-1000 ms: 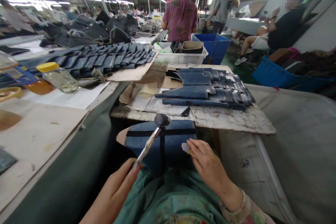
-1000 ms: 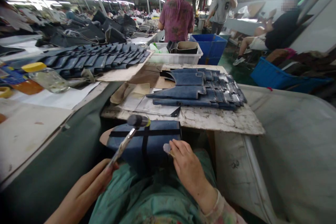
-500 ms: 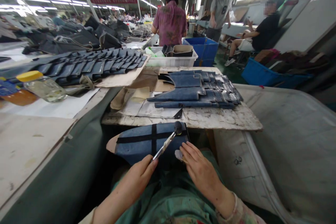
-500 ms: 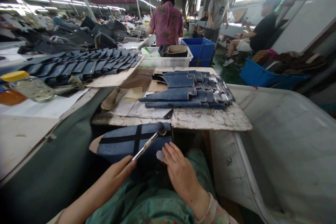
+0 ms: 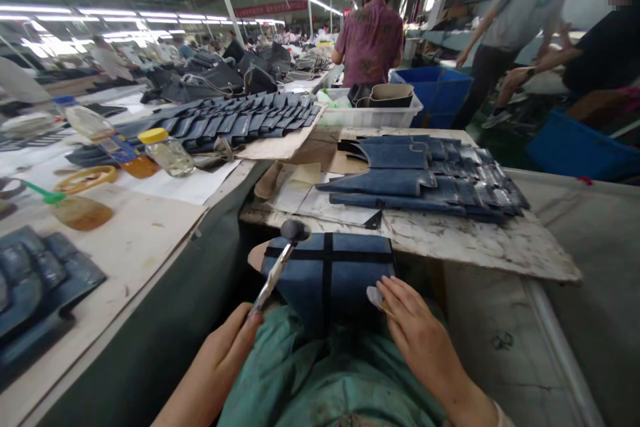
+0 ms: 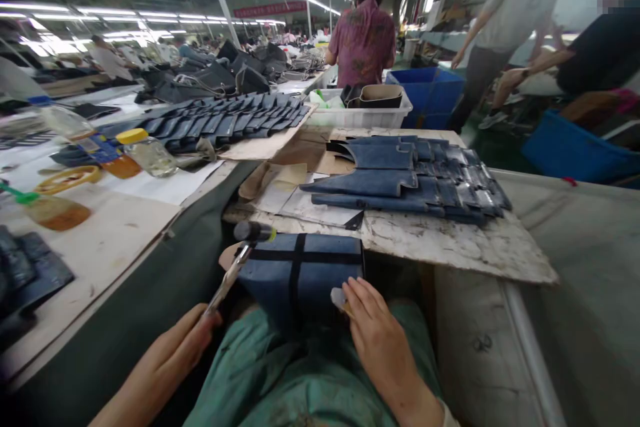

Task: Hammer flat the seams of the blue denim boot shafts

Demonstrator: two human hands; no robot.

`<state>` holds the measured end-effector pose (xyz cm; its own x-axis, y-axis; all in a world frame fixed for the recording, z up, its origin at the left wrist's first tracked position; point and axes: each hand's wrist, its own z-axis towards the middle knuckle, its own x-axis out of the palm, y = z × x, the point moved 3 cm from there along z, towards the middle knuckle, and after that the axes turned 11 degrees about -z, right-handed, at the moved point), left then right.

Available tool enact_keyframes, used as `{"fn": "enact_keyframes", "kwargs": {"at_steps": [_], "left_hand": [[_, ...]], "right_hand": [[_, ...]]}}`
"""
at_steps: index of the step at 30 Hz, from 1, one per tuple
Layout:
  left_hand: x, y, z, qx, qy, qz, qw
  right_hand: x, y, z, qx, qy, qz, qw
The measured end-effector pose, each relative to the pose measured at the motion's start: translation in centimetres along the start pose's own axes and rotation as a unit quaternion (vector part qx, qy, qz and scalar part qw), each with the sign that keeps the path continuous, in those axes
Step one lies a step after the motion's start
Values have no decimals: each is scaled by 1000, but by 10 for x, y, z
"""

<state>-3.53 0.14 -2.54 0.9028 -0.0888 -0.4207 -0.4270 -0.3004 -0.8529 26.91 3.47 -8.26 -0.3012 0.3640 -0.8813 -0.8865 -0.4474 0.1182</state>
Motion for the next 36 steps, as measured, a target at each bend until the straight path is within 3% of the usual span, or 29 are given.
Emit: {"fn": "enact_keyframes", "kwargs": {"at_steps": [3,6,16,20,24,28,32,36], "left_hand": [[-27,38,-10,-65,-43,-7,997],[-44,54,-11,-66,-101,-37,992],[-62,37,-1,-25,-115,83,990],[-62,32,14,-21,-71,124,990],[-73,13,64,12,-60,190,980],[-76,-13,150,54,-61,277,958],[-58,-32,233,81,-50,305,948],[-36,-42,272,107,-45,287,951]], "right_hand": [[0,-1,1,-6,-5,-13,1000],[-1,-2,4,-18,-10,-22,1000],[-1,-4,6,-17,-14,-23,999],[2,-7,5,-1,2,-6,1000],[-3,-17,12,25,17,44,999],[-10,-33,22,101,29,102,989],[-10,-42,33,176,97,184,962],[-6,-47,48,224,106,242,938]]}}
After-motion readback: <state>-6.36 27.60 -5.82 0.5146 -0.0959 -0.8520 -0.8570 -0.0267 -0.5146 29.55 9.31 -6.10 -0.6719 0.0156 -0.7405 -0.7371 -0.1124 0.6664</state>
